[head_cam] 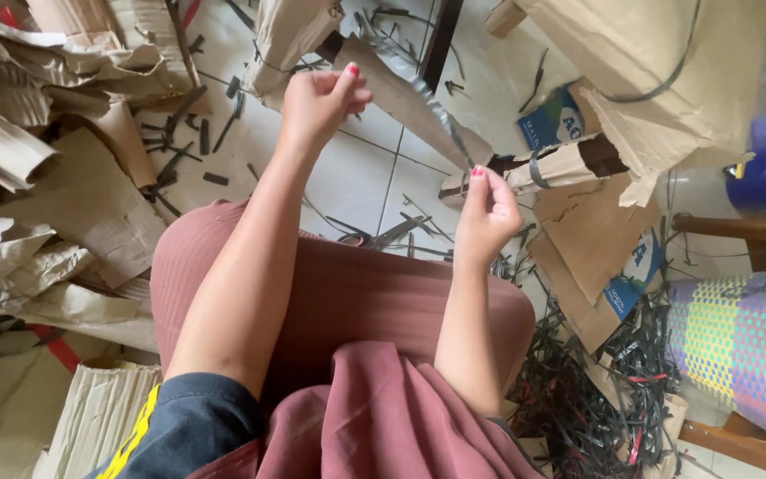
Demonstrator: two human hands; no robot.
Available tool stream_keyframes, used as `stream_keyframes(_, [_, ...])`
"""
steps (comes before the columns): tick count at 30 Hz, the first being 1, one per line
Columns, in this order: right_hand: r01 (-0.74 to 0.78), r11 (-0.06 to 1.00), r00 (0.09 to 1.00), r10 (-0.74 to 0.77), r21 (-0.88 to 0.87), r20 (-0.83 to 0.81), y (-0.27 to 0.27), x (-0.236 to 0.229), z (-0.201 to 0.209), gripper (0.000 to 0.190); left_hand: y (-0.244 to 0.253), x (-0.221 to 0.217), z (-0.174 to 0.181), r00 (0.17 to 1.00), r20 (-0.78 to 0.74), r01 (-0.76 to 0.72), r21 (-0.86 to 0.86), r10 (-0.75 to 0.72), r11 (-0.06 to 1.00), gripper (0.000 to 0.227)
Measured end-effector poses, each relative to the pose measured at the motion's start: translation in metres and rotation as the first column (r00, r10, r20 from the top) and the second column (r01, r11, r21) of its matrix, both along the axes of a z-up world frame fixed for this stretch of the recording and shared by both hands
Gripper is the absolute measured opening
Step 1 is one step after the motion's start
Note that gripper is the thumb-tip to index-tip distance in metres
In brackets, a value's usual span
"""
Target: Removing plastic straps and cardboard packaging from furniture legs using scissors
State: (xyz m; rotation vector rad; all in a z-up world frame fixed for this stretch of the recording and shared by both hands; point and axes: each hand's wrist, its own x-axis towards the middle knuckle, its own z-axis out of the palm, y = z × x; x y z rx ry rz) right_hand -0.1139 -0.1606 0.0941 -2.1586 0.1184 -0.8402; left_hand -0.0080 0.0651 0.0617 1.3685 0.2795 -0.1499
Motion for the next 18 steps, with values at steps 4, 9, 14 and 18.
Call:
stream_keyframes(4, [0.128,0.980,0.992,-0.127,0.152,-0.015,0.003,0.030,0.003,0.017,-0.001,0.004,-0.032,0.992,-0.056,0.126,0.370,-0.113,0.921,0.039])
stream_keyframes(9, [-0.044,0.999,0.999,0.044,-0.004,-0.025,0.000,0.067,-0.010,0.015,-0.006,0.010,-0.035,0.835,-0.462,0.538,0.573,-0.298,0.618,0.045])
stream_keyframes(14, [-0.200,0.979,0.978,0.201,-0.024,0.057,-0.008,0.070,0.004,0.021,-0.009,0.010,-0.040,0.819,-0.466,0.571,0.607,-0.334,0.553,0.049])
stream_keyframes(18, [-0.174,0.969,0.931,0.220,-0.176,0.291,-0.020,0.056,0.023,0.022,-0.014,0.020,-0.054,0.831,-0.436,0.557,0.633,-0.346,0.538,0.045])
